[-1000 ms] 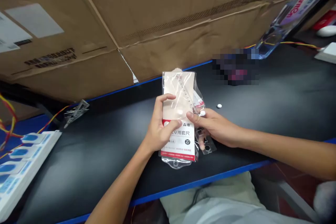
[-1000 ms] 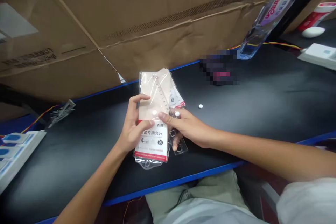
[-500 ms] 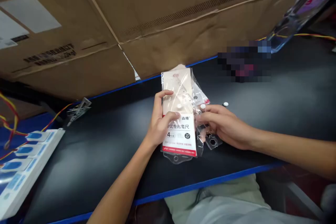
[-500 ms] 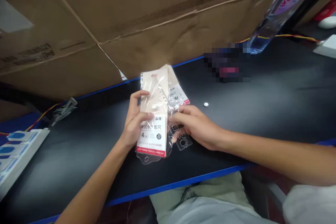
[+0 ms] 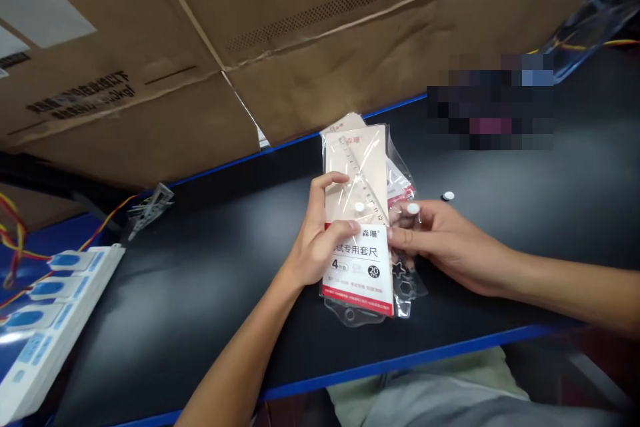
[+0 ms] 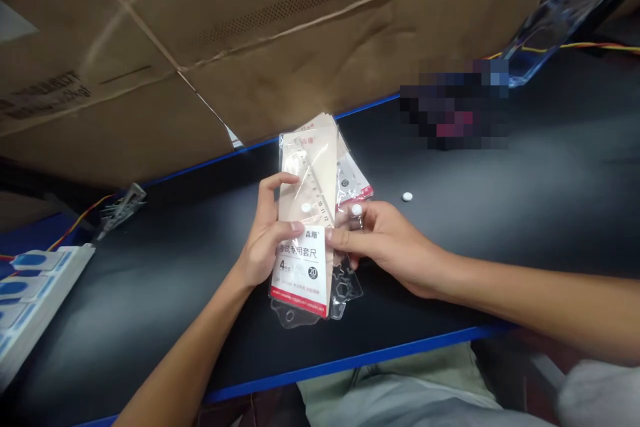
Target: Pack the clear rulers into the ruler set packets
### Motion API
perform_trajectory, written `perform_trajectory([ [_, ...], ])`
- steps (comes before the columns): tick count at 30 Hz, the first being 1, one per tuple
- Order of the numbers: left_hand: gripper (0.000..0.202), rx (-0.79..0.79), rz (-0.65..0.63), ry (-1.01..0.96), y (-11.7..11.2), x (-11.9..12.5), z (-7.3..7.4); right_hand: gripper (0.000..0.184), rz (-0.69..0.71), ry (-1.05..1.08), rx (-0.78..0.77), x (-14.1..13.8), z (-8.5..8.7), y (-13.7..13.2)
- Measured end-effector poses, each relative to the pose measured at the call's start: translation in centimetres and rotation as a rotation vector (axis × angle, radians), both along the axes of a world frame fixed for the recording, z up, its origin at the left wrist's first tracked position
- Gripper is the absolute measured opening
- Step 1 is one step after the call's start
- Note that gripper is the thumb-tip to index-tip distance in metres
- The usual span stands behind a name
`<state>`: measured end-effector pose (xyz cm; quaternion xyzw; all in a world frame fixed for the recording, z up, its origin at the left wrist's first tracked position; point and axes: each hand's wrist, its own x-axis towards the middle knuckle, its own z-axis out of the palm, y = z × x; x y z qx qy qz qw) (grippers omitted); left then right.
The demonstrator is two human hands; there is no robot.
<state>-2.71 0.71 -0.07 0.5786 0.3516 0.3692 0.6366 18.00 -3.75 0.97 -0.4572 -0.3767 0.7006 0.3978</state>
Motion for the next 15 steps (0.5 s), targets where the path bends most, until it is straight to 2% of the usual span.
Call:
perform_trajectory([
  [10, 0.06, 0.062, -0.101, 0.114, -0.65, 0.15, 0.77, 0.023, 0.016, -0.008, -0.026, -0.07, -0.14, 0.13],
  [13, 0.064, 0.074, -0.095, 0.11, -0.77, 0.21, 0.78, 0.015, -0.004, -0.028, -0.043, -0.15, -0.07, 0.0],
  [15, 0.067, 0.063, -0.087, 0.097, -0.8, 0.26, 0.76, 0.017, -0.022, -0.033, -0.054, -0.22, 0.02, -0.11],
])
